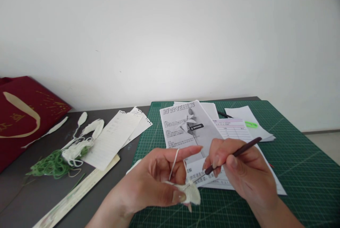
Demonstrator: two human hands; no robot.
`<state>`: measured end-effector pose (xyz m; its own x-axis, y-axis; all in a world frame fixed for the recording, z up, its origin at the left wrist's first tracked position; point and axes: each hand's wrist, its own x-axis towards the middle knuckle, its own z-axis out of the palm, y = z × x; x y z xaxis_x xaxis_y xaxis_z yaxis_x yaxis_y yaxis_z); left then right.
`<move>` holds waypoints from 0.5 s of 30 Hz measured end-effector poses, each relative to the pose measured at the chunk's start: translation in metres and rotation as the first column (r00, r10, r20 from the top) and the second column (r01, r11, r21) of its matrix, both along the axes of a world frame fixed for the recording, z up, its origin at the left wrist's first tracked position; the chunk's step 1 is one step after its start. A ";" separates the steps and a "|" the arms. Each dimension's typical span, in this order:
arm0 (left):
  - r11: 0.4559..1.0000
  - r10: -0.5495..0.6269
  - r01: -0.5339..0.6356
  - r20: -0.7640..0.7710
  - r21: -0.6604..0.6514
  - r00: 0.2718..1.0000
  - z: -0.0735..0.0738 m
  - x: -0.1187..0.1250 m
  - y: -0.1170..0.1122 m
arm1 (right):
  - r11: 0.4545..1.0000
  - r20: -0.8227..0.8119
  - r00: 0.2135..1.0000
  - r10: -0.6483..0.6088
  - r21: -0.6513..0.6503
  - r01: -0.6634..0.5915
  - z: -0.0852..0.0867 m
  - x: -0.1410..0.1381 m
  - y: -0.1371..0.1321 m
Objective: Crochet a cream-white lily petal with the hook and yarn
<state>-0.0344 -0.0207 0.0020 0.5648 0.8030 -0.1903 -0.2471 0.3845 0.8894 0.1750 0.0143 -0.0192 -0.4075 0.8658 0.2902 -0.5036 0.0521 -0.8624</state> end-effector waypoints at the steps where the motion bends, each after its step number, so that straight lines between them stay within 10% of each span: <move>1: 1.000 -0.002 0.002 0.000 0.005 1.000 -0.001 0.000 0.000 | 1.000 0.007 1.000 0.001 0.010 -0.001 0.001 0.001 -0.001; 15: 1.000 0.002 -0.002 -0.017 0.000 1.000 0.000 0.000 0.000 | 0.994 0.054 0.998 -0.036 0.104 0.031 0.001 0.004 -0.005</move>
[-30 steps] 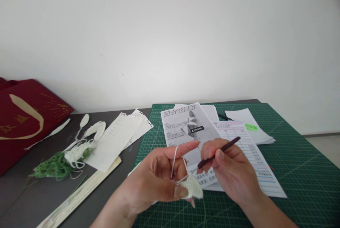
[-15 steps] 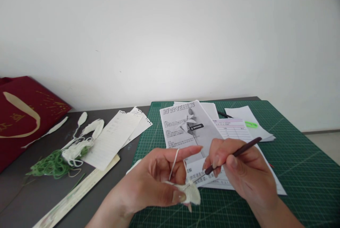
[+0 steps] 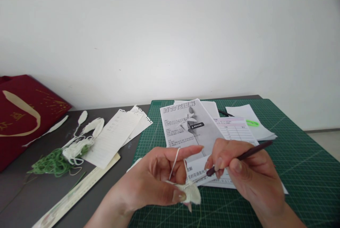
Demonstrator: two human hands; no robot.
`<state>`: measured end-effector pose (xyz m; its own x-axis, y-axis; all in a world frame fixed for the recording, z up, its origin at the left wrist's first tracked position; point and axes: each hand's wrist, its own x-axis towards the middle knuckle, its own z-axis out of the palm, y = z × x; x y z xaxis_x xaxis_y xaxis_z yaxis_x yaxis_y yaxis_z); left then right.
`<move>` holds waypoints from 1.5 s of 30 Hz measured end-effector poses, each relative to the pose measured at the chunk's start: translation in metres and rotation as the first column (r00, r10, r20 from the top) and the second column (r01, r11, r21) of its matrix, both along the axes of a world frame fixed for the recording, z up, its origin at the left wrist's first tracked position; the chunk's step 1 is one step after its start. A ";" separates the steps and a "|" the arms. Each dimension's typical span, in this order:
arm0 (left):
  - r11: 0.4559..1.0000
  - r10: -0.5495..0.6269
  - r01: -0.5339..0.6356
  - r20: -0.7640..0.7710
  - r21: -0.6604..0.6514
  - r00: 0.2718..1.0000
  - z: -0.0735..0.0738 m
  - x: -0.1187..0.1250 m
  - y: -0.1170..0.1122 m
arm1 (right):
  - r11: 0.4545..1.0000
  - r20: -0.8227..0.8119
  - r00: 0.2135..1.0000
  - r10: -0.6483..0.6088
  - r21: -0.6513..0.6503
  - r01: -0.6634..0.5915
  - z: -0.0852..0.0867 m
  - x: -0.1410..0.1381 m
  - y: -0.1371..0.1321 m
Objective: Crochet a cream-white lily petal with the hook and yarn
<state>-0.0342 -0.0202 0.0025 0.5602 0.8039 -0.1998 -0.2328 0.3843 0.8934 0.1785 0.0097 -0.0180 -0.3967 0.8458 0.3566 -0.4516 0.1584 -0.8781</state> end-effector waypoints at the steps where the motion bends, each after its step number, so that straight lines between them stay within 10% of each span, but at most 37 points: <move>1: 1.000 0.001 -0.001 -0.005 0.005 1.000 0.000 0.000 0.000 | 1.000 0.016 1.000 -0.014 0.011 0.014 0.001 0.001 -0.001; 8: 0.999 0.030 -0.030 -0.009 0.030 1.000 -0.001 0.001 -0.001 | 0.992 0.039 0.997 -0.073 0.102 0.069 0.002 0.002 -0.004; 20: 0.996 0.041 -0.038 0.033 -0.079 0.999 0.004 0.002 0.000 | 0.972 -0.194 0.981 -0.010 -0.233 -0.036 -0.001 -0.012 0.003; 45: 0.996 0.056 -0.053 0.032 -0.078 0.998 0.006 0.001 0.000 | 0.992 -0.079 0.997 -0.018 -0.128 0.008 -0.002 -0.006 -0.003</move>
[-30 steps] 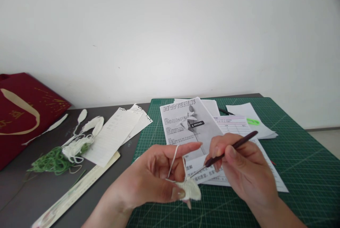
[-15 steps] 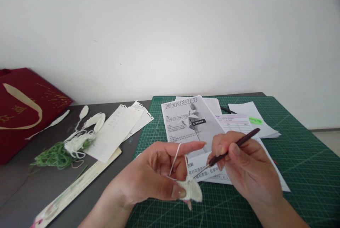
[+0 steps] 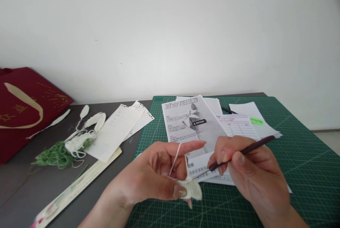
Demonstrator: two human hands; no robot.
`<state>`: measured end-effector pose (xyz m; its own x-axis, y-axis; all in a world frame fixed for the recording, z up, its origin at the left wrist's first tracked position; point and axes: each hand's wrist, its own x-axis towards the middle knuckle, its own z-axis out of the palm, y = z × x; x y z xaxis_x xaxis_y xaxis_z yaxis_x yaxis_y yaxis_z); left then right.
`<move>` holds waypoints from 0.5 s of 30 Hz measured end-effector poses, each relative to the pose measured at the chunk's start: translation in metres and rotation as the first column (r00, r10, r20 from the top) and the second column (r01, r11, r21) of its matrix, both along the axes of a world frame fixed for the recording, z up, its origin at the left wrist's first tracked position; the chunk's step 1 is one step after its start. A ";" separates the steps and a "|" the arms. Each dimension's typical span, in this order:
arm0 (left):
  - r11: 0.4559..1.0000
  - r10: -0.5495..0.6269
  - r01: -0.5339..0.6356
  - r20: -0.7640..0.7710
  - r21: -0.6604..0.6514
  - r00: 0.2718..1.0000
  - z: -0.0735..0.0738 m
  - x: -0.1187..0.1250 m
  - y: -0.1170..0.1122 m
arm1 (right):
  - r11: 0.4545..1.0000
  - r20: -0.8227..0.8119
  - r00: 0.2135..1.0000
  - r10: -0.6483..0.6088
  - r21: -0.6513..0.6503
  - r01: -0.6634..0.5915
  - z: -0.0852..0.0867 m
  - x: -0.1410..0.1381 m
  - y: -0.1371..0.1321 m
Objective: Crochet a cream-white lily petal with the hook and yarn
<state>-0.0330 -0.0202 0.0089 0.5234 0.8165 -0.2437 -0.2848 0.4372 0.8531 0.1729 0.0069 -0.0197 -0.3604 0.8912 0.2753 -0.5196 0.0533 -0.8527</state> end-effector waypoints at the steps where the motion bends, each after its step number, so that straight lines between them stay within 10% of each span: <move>1: 1.000 0.001 -0.001 0.002 0.002 1.000 0.000 0.000 0.000 | 1.000 0.003 1.000 0.005 0.004 -0.005 0.000 0.000 0.000; 15: 0.999 -0.040 0.040 0.002 -0.013 0.999 0.001 0.000 0.001 | 0.999 -0.019 0.999 -0.035 -0.007 0.034 0.001 -0.002 0.001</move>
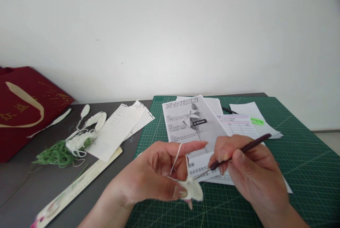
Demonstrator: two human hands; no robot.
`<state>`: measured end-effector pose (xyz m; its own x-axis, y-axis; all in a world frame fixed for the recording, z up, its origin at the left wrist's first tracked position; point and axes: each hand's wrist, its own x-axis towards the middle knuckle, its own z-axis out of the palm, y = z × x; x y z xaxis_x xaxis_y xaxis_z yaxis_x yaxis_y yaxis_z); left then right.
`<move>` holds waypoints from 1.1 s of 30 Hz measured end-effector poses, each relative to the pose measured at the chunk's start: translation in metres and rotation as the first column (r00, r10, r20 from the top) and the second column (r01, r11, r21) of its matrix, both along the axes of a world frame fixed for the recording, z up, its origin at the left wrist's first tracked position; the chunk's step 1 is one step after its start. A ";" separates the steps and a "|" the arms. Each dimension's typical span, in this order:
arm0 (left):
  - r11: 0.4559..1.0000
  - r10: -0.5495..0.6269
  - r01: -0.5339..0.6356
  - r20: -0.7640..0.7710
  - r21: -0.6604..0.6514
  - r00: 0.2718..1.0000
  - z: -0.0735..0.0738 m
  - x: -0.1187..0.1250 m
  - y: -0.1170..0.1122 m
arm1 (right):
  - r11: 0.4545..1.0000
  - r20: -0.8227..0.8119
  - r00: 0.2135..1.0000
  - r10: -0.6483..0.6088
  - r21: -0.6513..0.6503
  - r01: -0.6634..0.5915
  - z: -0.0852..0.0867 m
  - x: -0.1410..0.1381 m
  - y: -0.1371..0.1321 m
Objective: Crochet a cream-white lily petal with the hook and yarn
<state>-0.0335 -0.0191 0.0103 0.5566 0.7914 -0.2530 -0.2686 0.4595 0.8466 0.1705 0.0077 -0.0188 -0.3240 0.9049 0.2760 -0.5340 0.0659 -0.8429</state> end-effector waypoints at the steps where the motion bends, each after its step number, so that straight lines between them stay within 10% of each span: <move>1: 1.000 0.007 -0.007 -0.002 0.003 1.000 0.000 0.000 0.000 | 1.000 0.004 1.000 0.007 0.005 -0.007 0.000 0.000 0.000; 17: 0.993 0.063 -0.051 -0.118 0.102 0.991 -0.004 0.001 0.001 | 0.923 0.288 0.936 -0.202 0.376 0.084 0.010 0.009 -0.012; 22: 0.966 0.171 -0.083 -0.363 0.246 0.916 -0.006 0.005 0.001 | 0.748 0.426 0.765 -0.483 0.655 0.108 0.010 0.006 -0.024; 29: 0.859 0.460 -0.167 -0.584 0.484 0.669 -0.001 0.011 -0.003 | 0.366 0.446 0.645 -0.620 0.892 -0.266 0.012 0.004 -0.016; 33: 0.781 0.593 -0.240 -0.567 0.576 0.572 0.000 0.014 -0.008 | 0.295 0.431 0.611 -0.664 0.902 -0.315 0.019 0.002 -0.013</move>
<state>-0.0193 -0.0267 0.0105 -0.0704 0.9975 -0.0087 0.4003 0.0362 0.9157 0.1721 -0.0053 0.0001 -0.6838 0.2925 0.6685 0.2645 0.9532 -0.1466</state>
